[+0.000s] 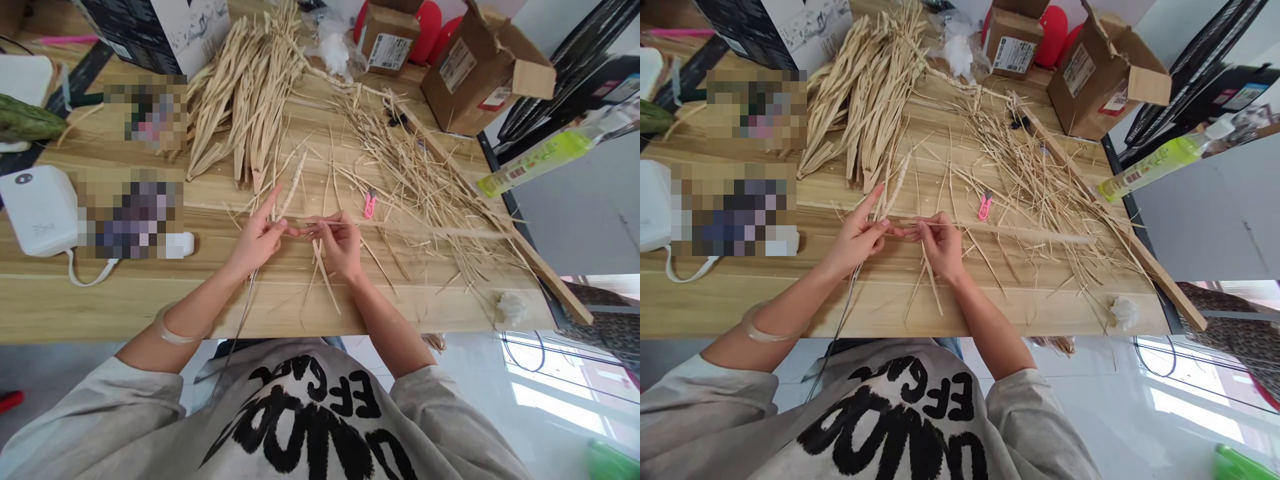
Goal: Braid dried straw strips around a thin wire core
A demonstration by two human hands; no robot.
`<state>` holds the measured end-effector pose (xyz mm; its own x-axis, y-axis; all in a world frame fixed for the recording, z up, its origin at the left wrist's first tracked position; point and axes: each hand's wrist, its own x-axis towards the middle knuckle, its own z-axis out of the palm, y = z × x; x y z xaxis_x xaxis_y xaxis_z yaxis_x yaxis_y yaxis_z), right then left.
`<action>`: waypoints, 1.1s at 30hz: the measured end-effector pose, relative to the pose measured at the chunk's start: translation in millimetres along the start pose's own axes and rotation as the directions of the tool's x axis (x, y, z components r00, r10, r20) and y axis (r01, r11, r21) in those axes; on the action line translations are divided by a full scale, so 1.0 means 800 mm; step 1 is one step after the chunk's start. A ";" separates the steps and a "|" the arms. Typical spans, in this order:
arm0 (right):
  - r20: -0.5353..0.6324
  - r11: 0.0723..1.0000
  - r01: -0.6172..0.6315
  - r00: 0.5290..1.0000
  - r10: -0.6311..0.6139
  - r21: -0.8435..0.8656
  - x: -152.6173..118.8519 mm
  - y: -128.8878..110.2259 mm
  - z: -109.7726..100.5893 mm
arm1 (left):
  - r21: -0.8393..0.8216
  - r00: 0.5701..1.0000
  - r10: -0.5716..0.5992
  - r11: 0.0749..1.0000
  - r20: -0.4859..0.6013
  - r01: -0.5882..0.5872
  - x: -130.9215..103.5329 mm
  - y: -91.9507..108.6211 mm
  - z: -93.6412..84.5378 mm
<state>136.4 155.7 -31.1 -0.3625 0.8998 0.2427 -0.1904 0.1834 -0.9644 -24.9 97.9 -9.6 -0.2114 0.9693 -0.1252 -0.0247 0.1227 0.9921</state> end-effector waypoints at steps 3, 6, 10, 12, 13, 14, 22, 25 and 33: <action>-0.045 0.999 -0.001 0.999 0.002 0.038 0.001 -0.002 0.002 | 0.002 0.999 -0.037 0.999 0.021 0.037 -0.002 0.002 0.004; -0.110 1.000 0.017 0.994 -0.017 -0.002 0.004 -0.002 -0.001 | 0.019 0.995 -0.104 0.994 0.001 0.104 -0.002 0.004 0.008; -0.181 0.992 0.052 0.981 -0.072 -0.111 0.008 -0.001 -0.008 | 0.078 0.991 -0.130 0.989 0.005 0.129 -0.003 0.008 0.011; -0.223 0.988 0.054 0.971 -0.086 -0.147 0.009 -0.002 -0.011 | 0.086 0.989 -0.146 0.986 0.016 0.144 -0.004 0.009 0.011; -0.242 0.986 0.047 0.966 -0.086 -0.163 0.010 -0.002 -0.012 | 0.087 0.987 -0.157 0.984 0.024 0.154 -0.005 0.010 0.011; -0.256 0.983 0.040 0.963 -0.085 -0.177 0.010 -0.003 -0.014 | 0.087 0.985 -0.169 0.982 0.031 0.166 -0.005 0.010 0.011; -0.168 0.981 0.038 0.983 -0.071 -0.188 0.019 0.005 -0.029 | 0.109 0.970 -0.238 0.967 0.055 0.231 -0.009 0.016 0.014; -0.136 0.985 0.022 0.990 -0.046 -0.173 0.019 0.005 -0.030 | 0.132 0.971 -0.226 0.968 0.078 0.214 -0.009 0.016 0.013; -0.097 0.990 0.000 0.995 -0.013 -0.140 0.018 -0.002 -0.024 | 0.208 0.975 -0.174 0.968 0.141 0.143 -0.009 0.006 0.008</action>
<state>149.2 175.8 -27.9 -0.2702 0.9313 0.2443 -0.0605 0.2368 -0.9697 -17.2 93.2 -3.8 -0.0643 0.9534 -0.2949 0.1495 0.3014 0.9417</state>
